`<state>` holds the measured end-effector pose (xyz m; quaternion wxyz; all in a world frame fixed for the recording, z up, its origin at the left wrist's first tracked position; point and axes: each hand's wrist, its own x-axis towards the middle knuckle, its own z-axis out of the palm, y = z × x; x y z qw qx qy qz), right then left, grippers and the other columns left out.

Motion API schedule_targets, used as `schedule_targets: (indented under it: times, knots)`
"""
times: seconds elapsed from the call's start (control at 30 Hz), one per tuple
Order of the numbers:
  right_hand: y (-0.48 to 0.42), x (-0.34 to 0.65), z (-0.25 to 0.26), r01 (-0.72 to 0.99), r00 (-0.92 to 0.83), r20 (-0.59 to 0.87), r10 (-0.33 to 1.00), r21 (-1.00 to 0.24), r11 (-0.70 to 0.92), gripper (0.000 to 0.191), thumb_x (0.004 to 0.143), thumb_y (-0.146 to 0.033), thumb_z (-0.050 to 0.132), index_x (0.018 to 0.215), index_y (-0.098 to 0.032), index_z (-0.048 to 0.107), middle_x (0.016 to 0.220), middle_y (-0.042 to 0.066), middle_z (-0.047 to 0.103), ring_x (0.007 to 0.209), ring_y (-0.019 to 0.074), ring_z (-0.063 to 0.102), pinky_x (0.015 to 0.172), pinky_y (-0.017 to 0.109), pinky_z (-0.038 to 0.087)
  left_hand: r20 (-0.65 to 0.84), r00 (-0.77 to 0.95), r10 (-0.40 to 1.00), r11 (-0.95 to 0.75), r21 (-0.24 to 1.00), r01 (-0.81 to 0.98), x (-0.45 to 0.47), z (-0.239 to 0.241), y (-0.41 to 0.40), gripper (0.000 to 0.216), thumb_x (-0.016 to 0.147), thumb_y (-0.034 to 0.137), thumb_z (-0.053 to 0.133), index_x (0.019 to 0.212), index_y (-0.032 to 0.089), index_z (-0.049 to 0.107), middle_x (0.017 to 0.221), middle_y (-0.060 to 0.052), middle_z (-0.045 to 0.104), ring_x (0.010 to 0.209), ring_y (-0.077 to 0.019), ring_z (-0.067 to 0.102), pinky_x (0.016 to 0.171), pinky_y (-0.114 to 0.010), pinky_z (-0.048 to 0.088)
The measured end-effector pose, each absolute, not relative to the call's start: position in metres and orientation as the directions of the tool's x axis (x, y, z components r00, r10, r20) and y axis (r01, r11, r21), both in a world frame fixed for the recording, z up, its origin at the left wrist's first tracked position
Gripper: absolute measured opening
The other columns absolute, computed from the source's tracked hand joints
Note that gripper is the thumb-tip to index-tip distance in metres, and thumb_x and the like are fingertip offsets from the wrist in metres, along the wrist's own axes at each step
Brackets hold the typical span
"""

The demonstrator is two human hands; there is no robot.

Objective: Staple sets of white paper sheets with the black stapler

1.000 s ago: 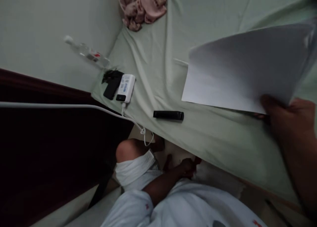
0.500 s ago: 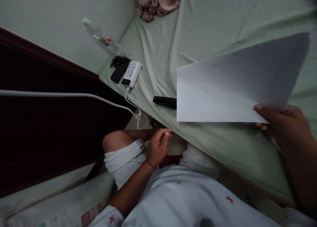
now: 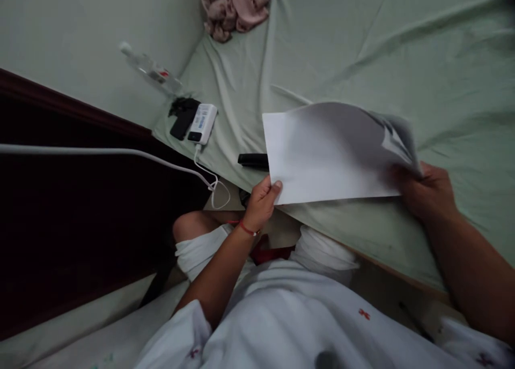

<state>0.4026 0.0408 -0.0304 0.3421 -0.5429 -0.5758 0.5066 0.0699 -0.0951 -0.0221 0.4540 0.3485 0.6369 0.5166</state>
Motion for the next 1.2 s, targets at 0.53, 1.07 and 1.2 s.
schedule_targets:
  times: [0.53,1.07,1.2]
  knots:
    - [0.048,0.395,-0.031,0.076,-0.068,-0.218,0.974,-0.974,-0.213,0.025,0.071,-0.034,0.088,0.083,-0.018,0.072,0.076,-0.001,0.065,0.062,0.0095,0.049,0.055,0.023,0.037,-0.237,-0.368,0.899,0.225,0.971,-0.076,0.071,-0.054,-0.099,0.055,0.08,0.067,0.09,0.106,0.02,0.077,0.076,-0.001,0.07,0.066,-0.0169,0.062,0.059,-0.026,0.049]
    - [0.049,0.397,-0.04,0.259,-0.067,0.004,0.998,-0.966,0.021,0.02,0.091,-0.034,0.071,0.082,-0.017,0.064,0.072,-0.003,0.048,0.066,0.0094,0.037,0.058,0.026,0.03,-0.202,-0.467,0.861,0.208,0.977,-0.04,0.081,-0.044,-0.098,0.063,0.08,0.08,0.082,0.068,0.022,0.058,0.047,0.005,0.048,0.041,-0.0085,0.038,0.039,-0.023,0.022]
    - [0.048,0.396,-0.037,0.204,-0.059,-0.018,0.998,-0.979,-0.006,0.021,0.09,-0.034,0.072,0.08,-0.018,0.062,0.072,-0.003,0.046,0.065,0.0092,0.035,0.058,0.026,0.031,-0.204,-0.51,0.835,0.181,0.979,-0.095,0.08,-0.047,-0.096,0.063,0.078,0.08,0.083,0.07,0.023,0.057,0.052,0.005,0.049,0.043,-0.0099,0.041,0.038,-0.025,0.023]
